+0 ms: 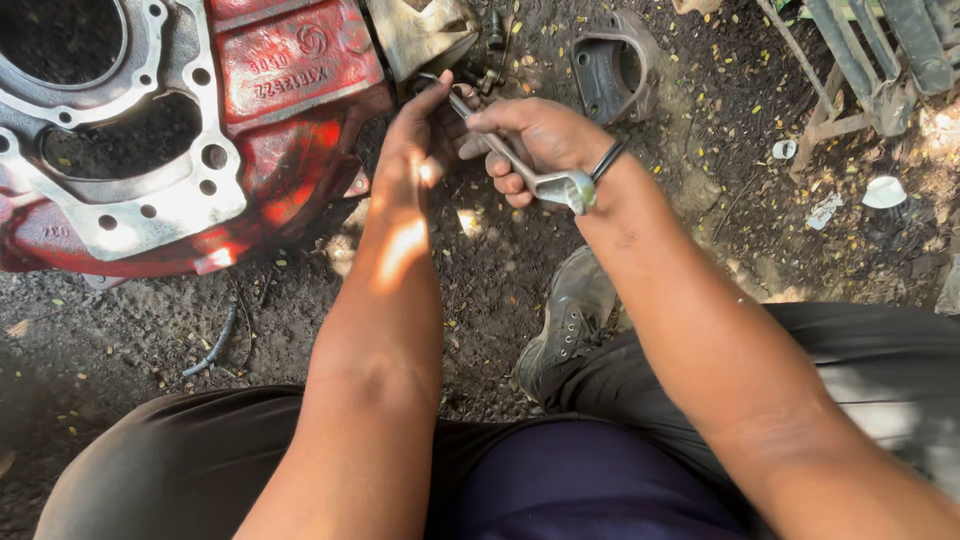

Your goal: The person uses a wrench to tighten bolts on a red engine block resting on the ground. They hold the engine steady with one hand while turning the wrench with the other, working on the side of the block.

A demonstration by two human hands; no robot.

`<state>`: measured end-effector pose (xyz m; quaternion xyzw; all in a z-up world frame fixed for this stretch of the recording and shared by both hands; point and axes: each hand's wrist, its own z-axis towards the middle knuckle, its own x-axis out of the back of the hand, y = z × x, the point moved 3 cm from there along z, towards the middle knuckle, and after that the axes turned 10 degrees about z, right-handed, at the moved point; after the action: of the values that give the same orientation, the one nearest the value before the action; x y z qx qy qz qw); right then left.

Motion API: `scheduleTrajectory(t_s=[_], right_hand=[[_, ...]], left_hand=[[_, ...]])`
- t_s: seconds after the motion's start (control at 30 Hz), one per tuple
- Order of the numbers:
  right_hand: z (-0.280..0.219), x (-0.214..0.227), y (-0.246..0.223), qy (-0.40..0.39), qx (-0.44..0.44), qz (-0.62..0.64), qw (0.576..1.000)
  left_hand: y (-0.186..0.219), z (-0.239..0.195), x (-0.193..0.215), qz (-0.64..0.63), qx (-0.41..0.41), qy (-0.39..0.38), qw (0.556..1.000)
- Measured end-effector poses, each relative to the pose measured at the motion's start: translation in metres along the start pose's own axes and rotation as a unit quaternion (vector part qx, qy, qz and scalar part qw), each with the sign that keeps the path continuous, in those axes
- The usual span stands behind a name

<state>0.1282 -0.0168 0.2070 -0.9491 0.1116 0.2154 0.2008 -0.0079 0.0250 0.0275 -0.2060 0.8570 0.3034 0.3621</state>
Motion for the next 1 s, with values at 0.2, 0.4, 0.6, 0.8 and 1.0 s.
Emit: scheduleTrajectory(t_s=[0.2, 0.4, 0.6, 0.8, 1.0], right_hand=[[0.007, 0.011, -0.011, 0.01, 0.055, -0.128, 0.99], [0.053, 0.063, 0.028, 0.119, -0.009, -0.455, 0.883], [0.094, 0.08, 0.091, 0.238, 0.116, -0.649, 0.713], [0.098, 0.079, 0.098, 0.256, 0.116, -0.649, 0.706], [0.099, 0.075, 0.094, 0.228, 0.064, -0.605, 0.76]], left_hand=[[-0.002, 0.015, -0.009, 0.02, 0.017, 0.055, 0.998], [-0.018, 0.037, -0.004, 0.196, 0.031, 0.117, 0.973], [-0.044, 0.069, 0.05, 0.434, -0.061, 0.198, 0.877], [-0.053, 0.095, 0.083, 0.591, -0.232, 0.303, 0.71], [-0.041, 0.081, 0.069, 0.478, -0.128, 0.248, 0.833]])
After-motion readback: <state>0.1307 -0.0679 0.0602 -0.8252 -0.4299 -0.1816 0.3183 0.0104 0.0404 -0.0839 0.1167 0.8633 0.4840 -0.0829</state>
